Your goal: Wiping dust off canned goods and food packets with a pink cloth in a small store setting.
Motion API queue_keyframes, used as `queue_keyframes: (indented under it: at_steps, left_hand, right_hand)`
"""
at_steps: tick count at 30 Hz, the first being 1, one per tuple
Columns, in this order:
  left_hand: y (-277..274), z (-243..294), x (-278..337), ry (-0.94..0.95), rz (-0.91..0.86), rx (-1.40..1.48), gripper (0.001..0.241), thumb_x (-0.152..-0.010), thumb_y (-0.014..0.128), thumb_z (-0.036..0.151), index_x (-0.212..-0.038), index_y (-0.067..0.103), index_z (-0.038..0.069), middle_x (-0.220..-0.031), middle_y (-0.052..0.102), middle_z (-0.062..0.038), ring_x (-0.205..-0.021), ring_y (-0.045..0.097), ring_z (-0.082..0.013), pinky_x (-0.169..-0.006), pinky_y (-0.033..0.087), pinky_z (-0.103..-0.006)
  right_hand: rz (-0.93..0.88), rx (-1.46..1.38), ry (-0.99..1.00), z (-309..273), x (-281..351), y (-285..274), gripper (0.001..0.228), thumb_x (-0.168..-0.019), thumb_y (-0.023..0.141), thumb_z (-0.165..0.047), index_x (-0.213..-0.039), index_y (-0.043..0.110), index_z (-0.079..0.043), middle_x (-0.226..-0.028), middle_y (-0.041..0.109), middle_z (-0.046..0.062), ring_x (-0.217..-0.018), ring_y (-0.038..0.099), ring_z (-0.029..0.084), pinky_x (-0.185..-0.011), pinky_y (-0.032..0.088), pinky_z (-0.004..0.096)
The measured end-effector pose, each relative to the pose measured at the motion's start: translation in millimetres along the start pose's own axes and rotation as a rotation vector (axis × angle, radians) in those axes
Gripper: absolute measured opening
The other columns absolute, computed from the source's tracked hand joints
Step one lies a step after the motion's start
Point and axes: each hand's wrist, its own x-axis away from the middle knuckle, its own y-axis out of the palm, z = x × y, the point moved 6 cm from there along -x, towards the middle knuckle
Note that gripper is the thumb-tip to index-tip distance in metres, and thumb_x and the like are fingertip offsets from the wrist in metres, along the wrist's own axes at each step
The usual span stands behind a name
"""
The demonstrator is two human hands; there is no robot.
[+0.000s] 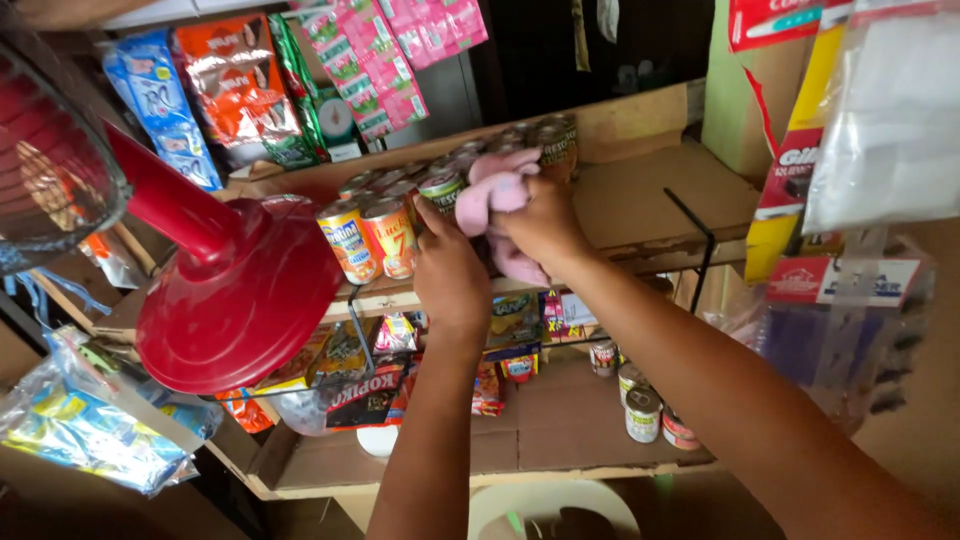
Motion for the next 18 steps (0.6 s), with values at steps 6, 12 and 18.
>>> queue_keyframes:
  at_steps: [6, 12, 18]
  left_hand:
    - [-1, -9, 17, -0.026, 0.012, -0.047, 0.039, -0.098, 0.053, 0.001, -0.135, 0.043, -0.006, -0.115, 0.065, -0.029, -0.097, 0.068, -0.0473, -0.077, 0.058, -0.0520]
    - [-46, 12, 46, 0.196, 0.118, 0.183, 0.042, -0.093, 0.059, -0.004, -0.134, 0.049, -0.003, -0.126, 0.062, -0.029, -0.109, 0.064, -0.0494, -0.086, 0.055, -0.0512]
    - [-82, 34, 113, 0.068, -0.077, 0.533, 0.045, -0.102, 0.059, 0.003, -0.145, 0.047, 0.005, -0.125, 0.071, -0.016, -0.109, 0.074, -0.0270, -0.089, 0.061, -0.0348]
  right_hand:
    - [0.005, -0.510, 0.094, -22, 21, -13, 0.024, -0.086, 0.067, 0.001, -0.109, 0.068, -0.009, -0.081, 0.067, 0.008, -0.062, 0.065, 0.018, -0.051, 0.053, 0.036]
    - [-0.032, 0.061, -0.145, -54, 50, -38, 0.033, -0.090, 0.073, -0.004, -0.122, 0.068, -0.007, -0.103, 0.075, 0.003, -0.090, 0.072, 0.012, -0.077, 0.058, 0.029]
    - [-0.267, 0.262, -0.051, -111, 150, -60, 0.029, -0.091, 0.075, -0.010, -0.118, 0.071, -0.003, -0.101, 0.076, 0.006, -0.089, 0.072, 0.015, -0.079, 0.058, 0.033]
